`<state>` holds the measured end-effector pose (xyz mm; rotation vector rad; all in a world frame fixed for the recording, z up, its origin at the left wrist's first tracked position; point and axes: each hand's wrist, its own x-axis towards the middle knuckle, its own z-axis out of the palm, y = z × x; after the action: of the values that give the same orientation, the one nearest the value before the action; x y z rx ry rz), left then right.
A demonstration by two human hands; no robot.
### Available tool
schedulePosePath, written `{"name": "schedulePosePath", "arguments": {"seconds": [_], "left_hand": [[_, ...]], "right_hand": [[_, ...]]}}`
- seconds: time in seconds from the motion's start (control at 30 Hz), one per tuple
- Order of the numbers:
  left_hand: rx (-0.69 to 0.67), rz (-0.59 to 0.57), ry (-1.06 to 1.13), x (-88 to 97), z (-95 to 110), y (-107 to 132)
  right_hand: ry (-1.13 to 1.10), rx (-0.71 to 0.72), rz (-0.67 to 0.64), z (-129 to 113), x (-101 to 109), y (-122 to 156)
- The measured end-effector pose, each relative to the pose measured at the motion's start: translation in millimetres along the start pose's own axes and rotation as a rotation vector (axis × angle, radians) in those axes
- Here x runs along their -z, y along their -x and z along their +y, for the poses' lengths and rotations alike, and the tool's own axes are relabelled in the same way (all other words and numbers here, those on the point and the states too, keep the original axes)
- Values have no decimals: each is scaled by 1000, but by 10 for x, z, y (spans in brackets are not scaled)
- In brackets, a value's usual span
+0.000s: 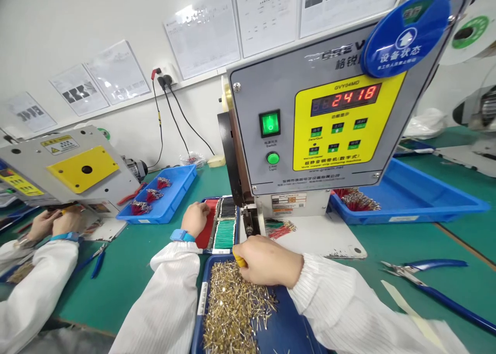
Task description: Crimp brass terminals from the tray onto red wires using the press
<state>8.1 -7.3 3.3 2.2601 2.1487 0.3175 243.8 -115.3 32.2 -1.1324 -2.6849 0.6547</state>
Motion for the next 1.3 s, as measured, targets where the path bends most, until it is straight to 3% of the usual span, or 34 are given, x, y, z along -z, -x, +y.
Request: {"name": "schedulePosePath", "arguments": {"seconds": [0.2,0.4,0.73,1.3], "left_hand": [[5,3,9,-8,-24,-17],[-10,-26,31,25,-46,-5],[4,-10,7,21,3,8],[-4,7,-14,2,38,7]], "right_hand": [[-27,105,38,13,0,-11],[-20,23,-2,-21,17,3],[-23,79,-6,-21,-2,-24],[-118,-40,21,-13,5,-39]]}}
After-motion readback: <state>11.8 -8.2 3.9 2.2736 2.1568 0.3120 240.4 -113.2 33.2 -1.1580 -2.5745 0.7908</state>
